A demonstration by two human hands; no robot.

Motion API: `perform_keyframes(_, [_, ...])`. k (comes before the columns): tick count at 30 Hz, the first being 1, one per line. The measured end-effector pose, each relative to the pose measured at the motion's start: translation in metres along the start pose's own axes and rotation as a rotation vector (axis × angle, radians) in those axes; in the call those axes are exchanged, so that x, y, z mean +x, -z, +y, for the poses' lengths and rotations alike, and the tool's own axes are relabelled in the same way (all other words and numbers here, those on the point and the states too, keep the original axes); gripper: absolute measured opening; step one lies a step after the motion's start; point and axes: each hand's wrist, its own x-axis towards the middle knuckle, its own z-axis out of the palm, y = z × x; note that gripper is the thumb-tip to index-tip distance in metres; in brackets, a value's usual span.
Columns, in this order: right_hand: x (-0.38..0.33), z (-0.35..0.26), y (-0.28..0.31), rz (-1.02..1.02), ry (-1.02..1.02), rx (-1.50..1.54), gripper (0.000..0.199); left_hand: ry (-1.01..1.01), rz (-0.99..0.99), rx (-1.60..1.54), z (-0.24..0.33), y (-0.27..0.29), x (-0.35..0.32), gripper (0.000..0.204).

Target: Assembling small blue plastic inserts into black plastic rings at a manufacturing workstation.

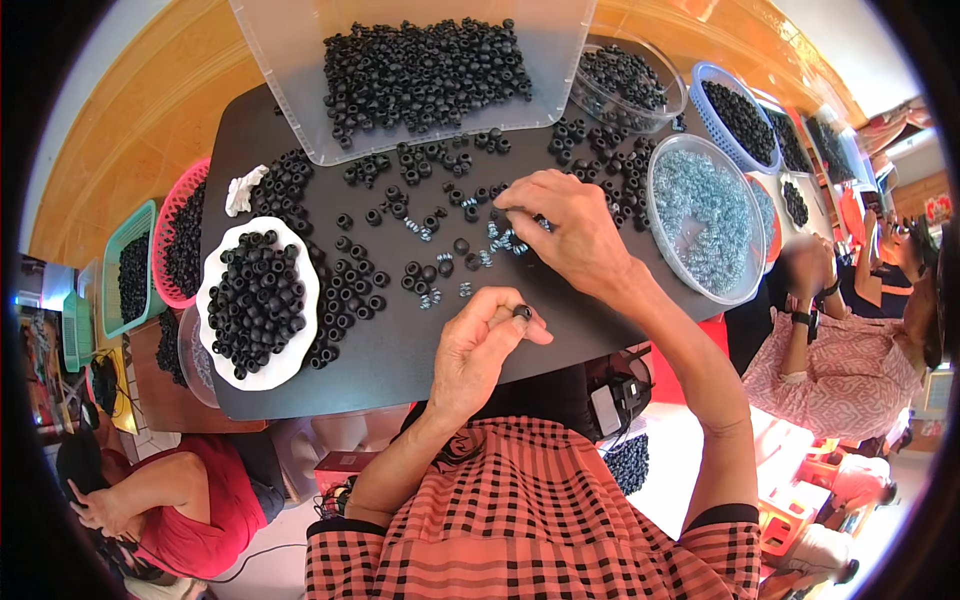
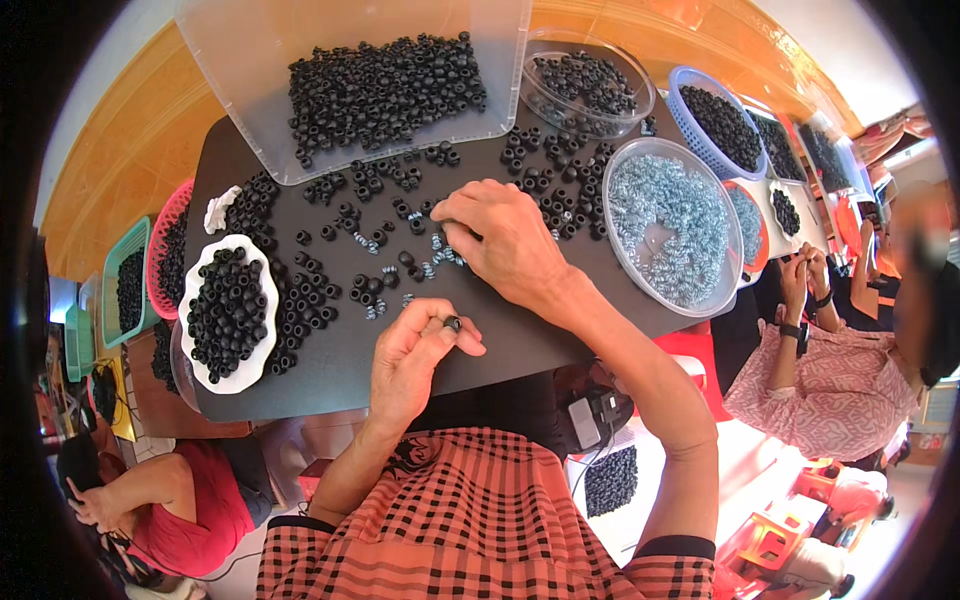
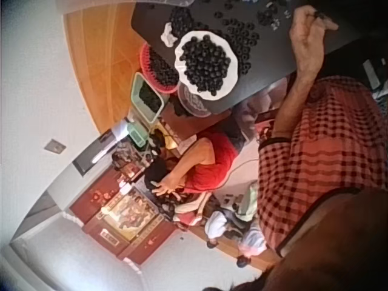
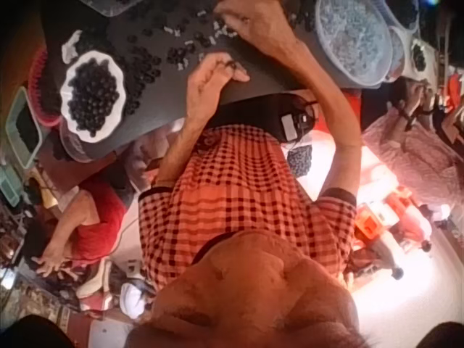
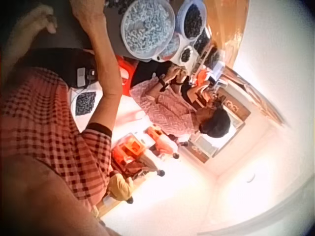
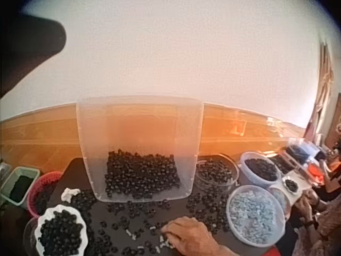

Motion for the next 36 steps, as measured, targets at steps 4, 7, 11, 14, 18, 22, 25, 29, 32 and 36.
perform_keyframes(4, [0.011, 0.009, -0.013, -0.147, 0.095, -0.153, 0.010, 0.020, 0.005, 0.002, -0.001, 0.001, 0.000, 0.011])
perform_keyframes(7, [0.012, 0.006, -0.017, -0.202, 0.074, -0.213, 0.011, 0.013, -0.006, 0.003, -0.002, 0.003, 0.000, 0.011])
perform_keyframes(11, [0.010, 0.006, -0.015, -0.153, 0.002, -0.191, 0.013, 0.028, 0.005, 0.003, 0.000, 0.003, 0.001, 0.012])
perform_keyframes(14, [0.004, -0.004, -0.004, -0.108, -0.140, 0.032, 0.014, 0.022, 0.019, -0.083, -0.003, 0.004, 0.001, 0.012])
perform_keyframes(18, [-0.026, -0.022, 0.013, -0.077, -0.214, 0.192, 0.014, 0.022, 0.046, -0.160, -0.007, 0.007, 0.001, 0.013])
perform_keyframes(22, [-0.062, -0.027, 0.021, -0.109, -0.128, -0.036, 0.010, 0.005, 0.051, -0.149, -0.005, 0.004, 0.002, 0.014])
perform_keyframes(25, [-0.072, -0.022, 0.027, -0.139, -0.177, -0.009, 0.013, -0.012, 0.052, -0.142, -0.006, 0.002, 0.002, 0.015])
perform_keyframes(29, [-0.072, -0.027, 0.027, -0.167, -0.208, 0.000, 0.017, -0.016, 0.077, -0.121, -0.005, 0.001, 0.002, 0.015])
perform_keyframes(32, [-0.068, -0.034, 0.028, -0.211, -0.167, -0.089, 0.016, -0.017, 0.074, -0.116, -0.007, 0.000, 0.002, 0.015])
perform_keyframes(36, [-0.065, -0.035, 0.025, -0.296, -0.184, -0.191, 0.015, -0.014, 0.078, -0.115, -0.006, -0.001, 0.003, 0.014])
